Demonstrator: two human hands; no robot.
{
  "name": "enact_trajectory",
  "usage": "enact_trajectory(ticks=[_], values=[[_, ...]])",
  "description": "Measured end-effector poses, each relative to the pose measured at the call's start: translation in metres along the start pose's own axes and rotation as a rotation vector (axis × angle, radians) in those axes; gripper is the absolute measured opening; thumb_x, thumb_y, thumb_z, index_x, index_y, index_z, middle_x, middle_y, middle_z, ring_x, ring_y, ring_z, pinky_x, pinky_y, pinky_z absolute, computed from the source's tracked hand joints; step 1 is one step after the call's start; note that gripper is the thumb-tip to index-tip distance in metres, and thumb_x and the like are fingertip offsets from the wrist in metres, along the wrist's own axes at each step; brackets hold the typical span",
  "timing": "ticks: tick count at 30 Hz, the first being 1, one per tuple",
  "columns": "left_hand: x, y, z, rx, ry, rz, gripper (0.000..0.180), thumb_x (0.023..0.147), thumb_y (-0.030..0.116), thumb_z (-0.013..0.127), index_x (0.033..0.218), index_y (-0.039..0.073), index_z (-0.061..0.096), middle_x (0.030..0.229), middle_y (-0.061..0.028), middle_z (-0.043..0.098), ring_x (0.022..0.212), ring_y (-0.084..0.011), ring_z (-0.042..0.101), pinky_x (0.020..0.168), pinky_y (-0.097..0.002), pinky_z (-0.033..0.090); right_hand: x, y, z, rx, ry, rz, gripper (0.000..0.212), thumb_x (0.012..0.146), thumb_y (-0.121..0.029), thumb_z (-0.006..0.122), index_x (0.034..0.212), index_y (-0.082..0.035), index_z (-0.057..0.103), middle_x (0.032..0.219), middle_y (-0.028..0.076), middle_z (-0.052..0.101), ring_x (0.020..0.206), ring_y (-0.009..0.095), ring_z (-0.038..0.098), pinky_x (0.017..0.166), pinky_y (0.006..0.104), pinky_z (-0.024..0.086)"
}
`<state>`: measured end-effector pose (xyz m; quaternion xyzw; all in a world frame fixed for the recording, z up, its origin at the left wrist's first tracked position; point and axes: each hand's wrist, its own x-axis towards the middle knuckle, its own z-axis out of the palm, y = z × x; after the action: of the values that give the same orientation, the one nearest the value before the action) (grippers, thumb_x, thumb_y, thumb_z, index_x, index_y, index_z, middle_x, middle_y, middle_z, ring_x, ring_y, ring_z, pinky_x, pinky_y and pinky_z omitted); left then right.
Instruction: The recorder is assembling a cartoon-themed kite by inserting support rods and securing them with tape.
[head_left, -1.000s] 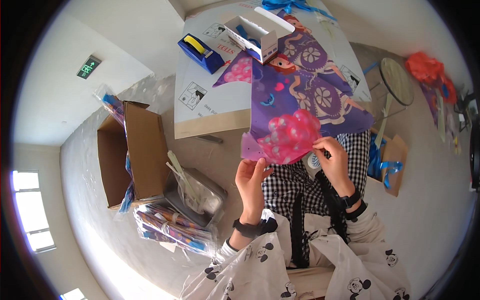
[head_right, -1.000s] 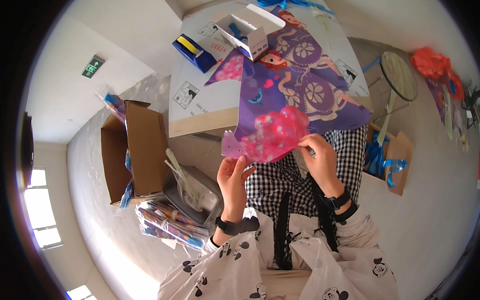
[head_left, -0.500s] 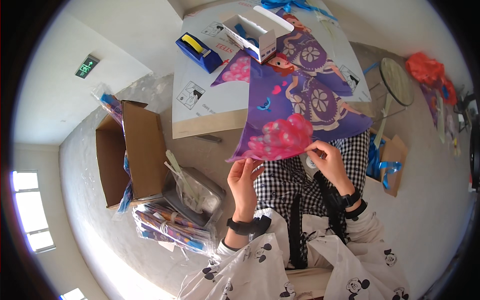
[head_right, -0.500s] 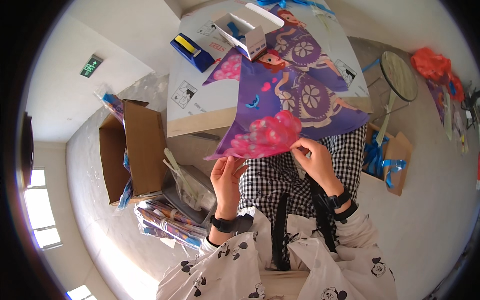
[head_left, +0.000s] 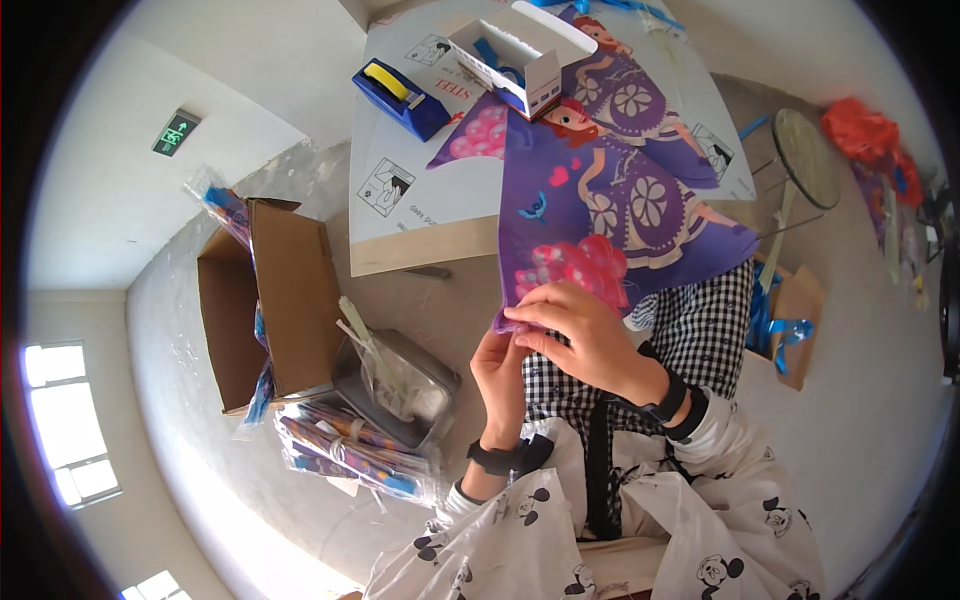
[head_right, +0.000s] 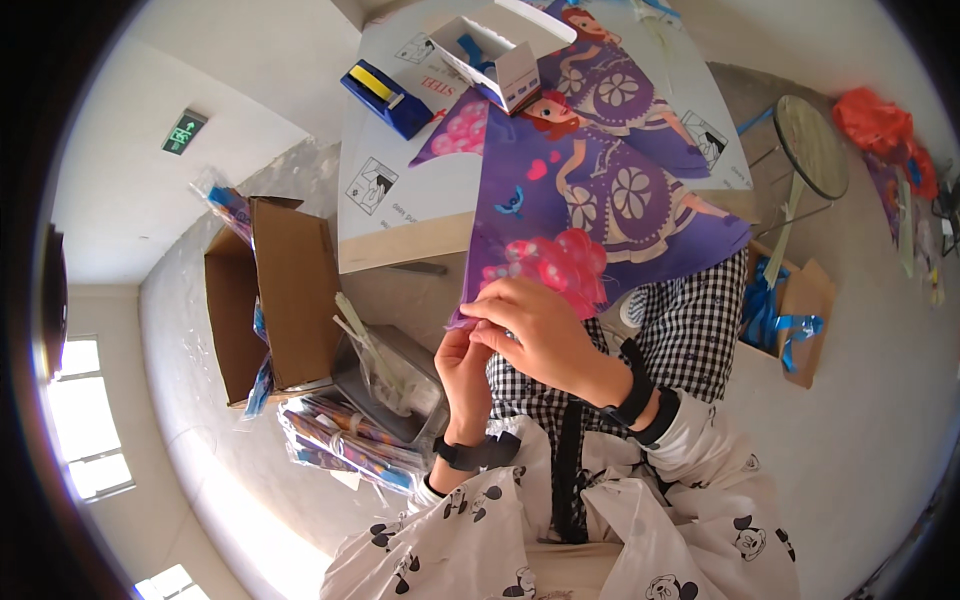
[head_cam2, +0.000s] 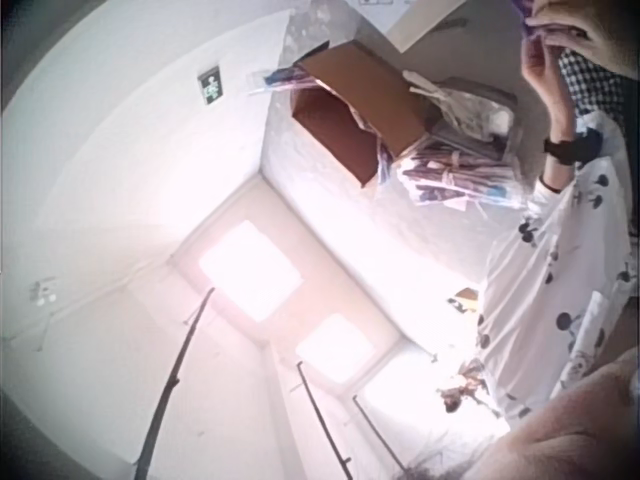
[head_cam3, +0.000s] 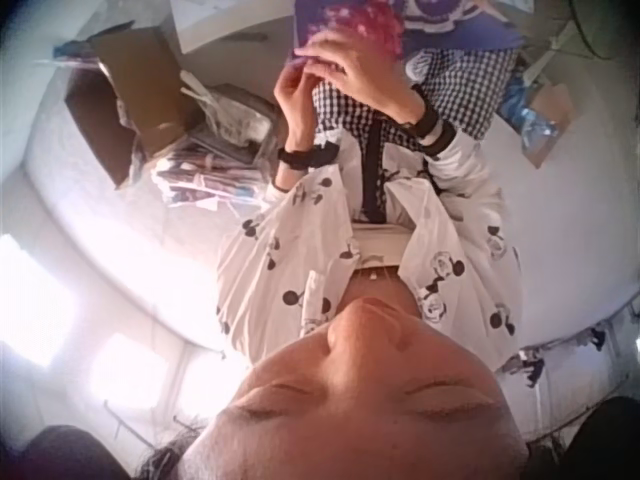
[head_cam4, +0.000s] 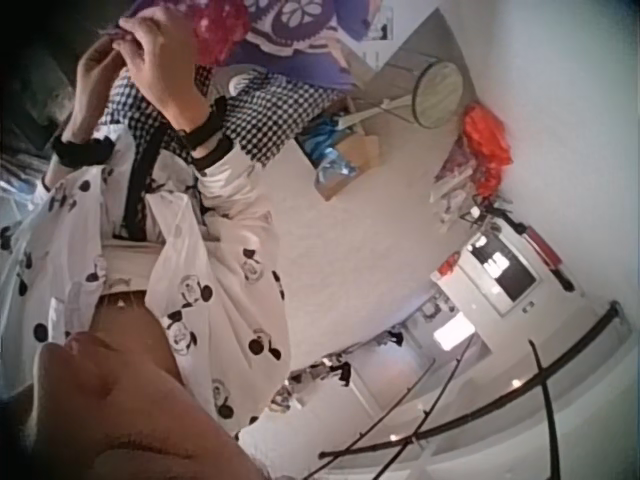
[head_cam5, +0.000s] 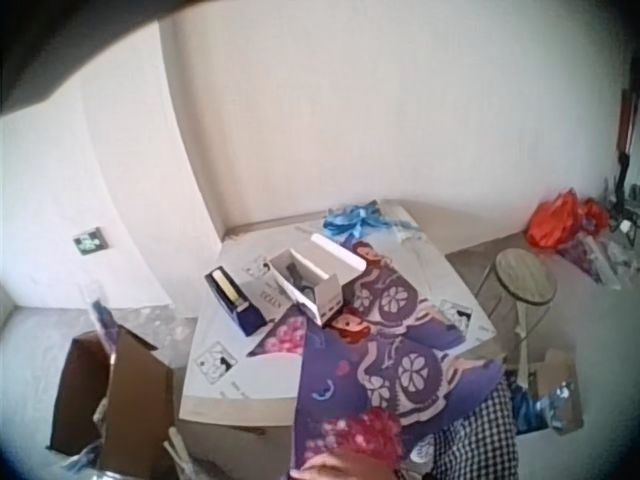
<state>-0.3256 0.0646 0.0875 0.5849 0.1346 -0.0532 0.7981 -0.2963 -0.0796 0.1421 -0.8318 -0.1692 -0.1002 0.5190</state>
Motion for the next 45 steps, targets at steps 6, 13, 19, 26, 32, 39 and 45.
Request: enact_trajectory(ticks=[6, 13, 19, 26, 32, 39, 45], values=[[-0.001, 0.011, 0.005, 0.021, -0.061, -0.007, 0.019, 0.095, 0.005, 0.058, 0.111, -0.004, 0.06, 0.1, -0.008, 0.066, 0.088, -0.0129, 0.063, 0.078, -0.0259, 0.053, 0.003, 0.001, 0.004, 0.033, 0.015, 0.05, 0.009, 0.081, -0.005, 0.07, 0.089, -0.002, 0.068, 0.085, 0.006, 0.061, 0.079, 0.023, 0.059, 0.068, 0.0337, 0.048], [-0.011, 0.039, 0.014, 0.18, 0.028, 0.278, 0.052, 0.084, -0.008, 0.063, 0.131, -0.001, 0.044, 0.117, -0.0101, 0.056, 0.086, -0.0114, 0.061, 0.071, -0.0231, 0.051, -0.001, 0.003, 0.003, -0.018, 0.084, 0.106, 0.014, 0.075, -0.007, 0.076, 0.08, -0.001, 0.063, 0.073, 0.007, 0.054, 0.068, 0.023, 0.055, 0.058, 0.0341, 0.043], [-0.005, 0.042, 0.002, 0.185, -0.085, 0.271, 0.022, 0.087, -0.008, 0.062, 0.108, -0.004, 0.063, 0.109, -0.0101, 0.062, 0.084, -0.0126, 0.063, 0.073, -0.0227, 0.052, 0.0, 0.0, -0.009, 0.295, 0.047, 0.346, 0.012, 0.077, -0.002, 0.076, 0.081, 0.0, 0.065, 0.076, 0.001, 0.058, 0.067, 0.009, 0.053, 0.059, 0.0248, 0.043], [0.011, 0.044, -0.034, 0.208, -0.032, 0.058, 0.013, 0.088, -0.003, 0.057, 0.099, -0.004, 0.064, 0.094, -0.0073, 0.068, 0.075, -0.0105, 0.062, 0.071, -0.0224, 0.049, -0.001, 0.024, -0.094, 0.656, 0.394, 0.577, 0.017, 0.089, -0.018, 0.068, 0.083, -0.003, 0.066, 0.068, -0.003, 0.057, 0.057, 0.004, 0.046, 0.052, 0.0192, 0.032], [0.002, 0.058, -0.027, 0.777, 0.098, 0.272, 0.031, 0.086, -0.002, 0.058, 0.117, 0.0, 0.057, 0.106, -0.0062, 0.064, 0.084, -0.0087, 0.058, 0.072, -0.0231, 0.045, -0.008, 0.0, -0.102, 0.276, 0.463, 0.337, 0.018, 0.083, -0.006, 0.074, 0.074, -0.003, 0.058, 0.07, -0.005, 0.05, 0.06, 0.001, 0.039, 0.051, 0.0197, 0.027], [-0.005, 0.073, 0.038, 0.087, -0.355, -0.111, 0.027, 0.098, 0.023, 0.058, 0.111, -0.001, 0.059, 0.099, -0.0065, 0.067, 0.092, -0.0135, 0.064, 0.076, -0.0257, 0.05, -0.005, -0.024, -0.046, 0.24, 0.256, 0.348, 0.025, 0.076, -0.008, 0.08, 0.074, -0.001, 0.056, 0.069, -0.002, 0.049, 0.058, 0.004, 0.042, 0.051, 0.0217, 0.034], [0.001, 0.066, 0.029, 0.029, -0.315, -0.18, 0.025, 0.101, 0.025, 0.05, 0.103, 0.002, 0.058, 0.097, -0.0064, 0.066, 0.09, -0.013, 0.064, 0.075, -0.0262, 0.052, -0.005, -0.028, -0.036, 0.258, 0.174, 0.366, 0.025, 0.076, -0.01, 0.081, 0.075, -0.001, 0.058, 0.069, -0.001, 0.052, 0.059, 0.005, 0.047, 0.052, 0.022, 0.038]])
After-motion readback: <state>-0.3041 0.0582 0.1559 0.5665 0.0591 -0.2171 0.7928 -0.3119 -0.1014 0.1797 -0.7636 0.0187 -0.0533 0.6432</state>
